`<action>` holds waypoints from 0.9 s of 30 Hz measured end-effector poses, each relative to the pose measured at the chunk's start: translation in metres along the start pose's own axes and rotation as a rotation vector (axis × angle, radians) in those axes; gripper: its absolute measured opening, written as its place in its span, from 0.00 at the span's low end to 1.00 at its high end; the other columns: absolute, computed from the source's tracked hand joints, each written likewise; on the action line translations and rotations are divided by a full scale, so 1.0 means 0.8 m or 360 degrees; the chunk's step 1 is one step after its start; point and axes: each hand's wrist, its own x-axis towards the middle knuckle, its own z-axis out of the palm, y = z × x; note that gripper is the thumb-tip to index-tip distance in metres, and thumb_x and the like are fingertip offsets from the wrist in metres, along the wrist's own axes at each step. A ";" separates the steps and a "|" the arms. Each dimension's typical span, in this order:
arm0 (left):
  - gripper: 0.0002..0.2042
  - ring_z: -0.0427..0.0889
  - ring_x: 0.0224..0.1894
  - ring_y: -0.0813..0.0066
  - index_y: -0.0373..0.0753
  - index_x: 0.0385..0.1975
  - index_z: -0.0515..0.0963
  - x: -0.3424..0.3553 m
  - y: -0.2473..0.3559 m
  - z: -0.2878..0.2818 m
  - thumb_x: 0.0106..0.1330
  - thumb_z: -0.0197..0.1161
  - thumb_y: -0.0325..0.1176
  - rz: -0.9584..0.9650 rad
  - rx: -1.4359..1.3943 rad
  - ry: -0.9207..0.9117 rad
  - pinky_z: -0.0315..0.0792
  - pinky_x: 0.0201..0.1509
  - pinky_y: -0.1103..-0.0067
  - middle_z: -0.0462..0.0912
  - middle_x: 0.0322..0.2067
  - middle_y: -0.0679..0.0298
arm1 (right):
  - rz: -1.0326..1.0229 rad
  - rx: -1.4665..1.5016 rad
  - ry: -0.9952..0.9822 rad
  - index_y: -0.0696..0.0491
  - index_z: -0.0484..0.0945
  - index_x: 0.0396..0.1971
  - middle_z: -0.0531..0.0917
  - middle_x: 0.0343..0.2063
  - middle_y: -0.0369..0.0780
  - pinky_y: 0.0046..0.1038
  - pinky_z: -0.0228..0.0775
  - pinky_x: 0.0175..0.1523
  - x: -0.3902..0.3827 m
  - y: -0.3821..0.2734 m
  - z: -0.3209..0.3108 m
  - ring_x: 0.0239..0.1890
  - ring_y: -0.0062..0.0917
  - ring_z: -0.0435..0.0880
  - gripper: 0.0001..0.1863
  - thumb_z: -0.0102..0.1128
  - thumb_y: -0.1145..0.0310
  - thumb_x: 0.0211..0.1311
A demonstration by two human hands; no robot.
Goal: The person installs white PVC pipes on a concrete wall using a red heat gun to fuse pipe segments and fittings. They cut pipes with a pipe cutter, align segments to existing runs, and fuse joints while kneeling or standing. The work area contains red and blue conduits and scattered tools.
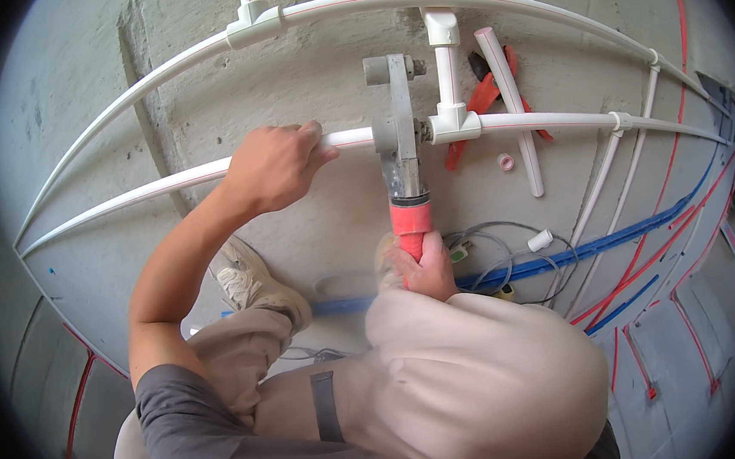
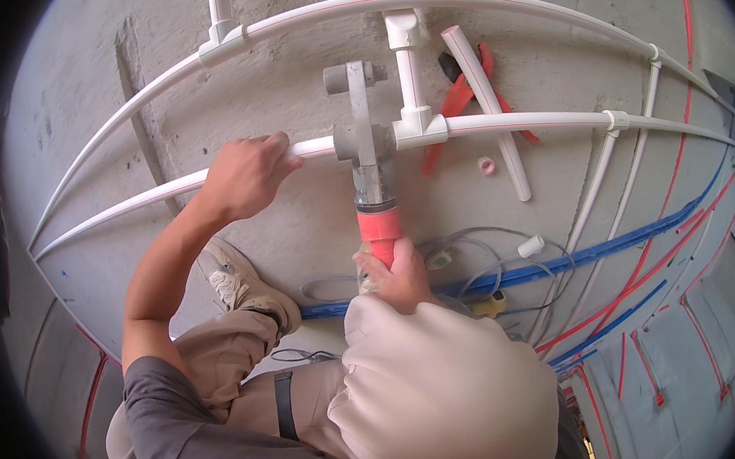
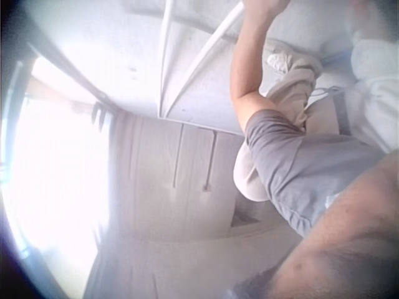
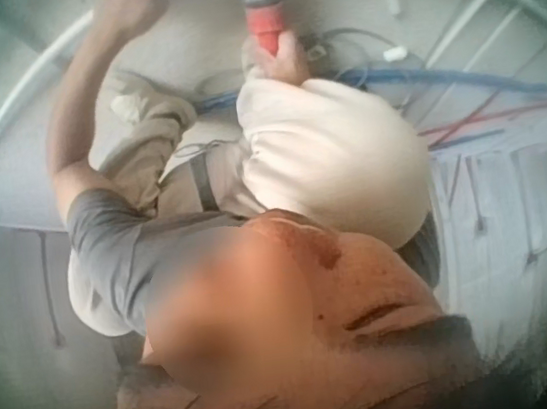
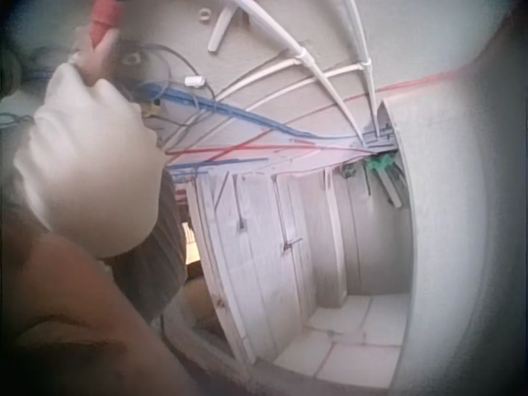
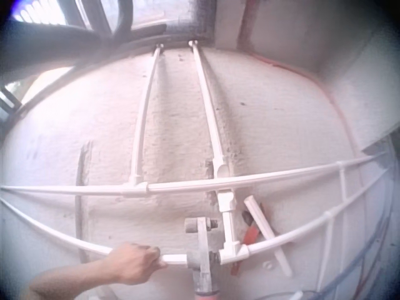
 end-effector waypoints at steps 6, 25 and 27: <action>0.19 0.82 0.35 0.38 0.34 0.33 0.74 0.002 0.001 0.001 0.77 0.60 0.46 -0.0012 0.0015 -0.0038 0.73 0.39 0.53 0.83 0.28 0.45 | -0.0198 -0.0036 0.0068 0.57 0.75 0.59 0.87 0.45 0.45 0.37 0.78 0.56 -0.003 -0.001 -0.011 0.49 0.33 0.88 0.30 0.76 0.58 0.65; 0.17 0.82 0.34 0.39 0.34 0.31 0.74 0.000 0.011 -0.003 0.72 0.66 0.43 -0.0111 -0.0128 -0.0031 0.73 0.39 0.54 0.82 0.29 0.48 | -0.1690 -0.1216 0.0629 0.57 0.82 0.54 0.85 0.47 0.46 0.41 0.75 0.55 0.075 -0.119 -0.192 0.46 0.41 0.84 0.25 0.77 0.62 0.61; 0.17 0.82 0.34 0.39 0.34 0.31 0.74 0.000 0.012 -0.003 0.72 0.66 0.43 -0.0109 -0.0084 -0.0048 0.73 0.38 0.54 0.82 0.29 0.49 | -0.1873 -0.1613 0.0589 0.57 0.81 0.54 0.86 0.45 0.44 0.42 0.73 0.55 0.103 -0.148 -0.198 0.45 0.42 0.83 0.31 0.81 0.58 0.54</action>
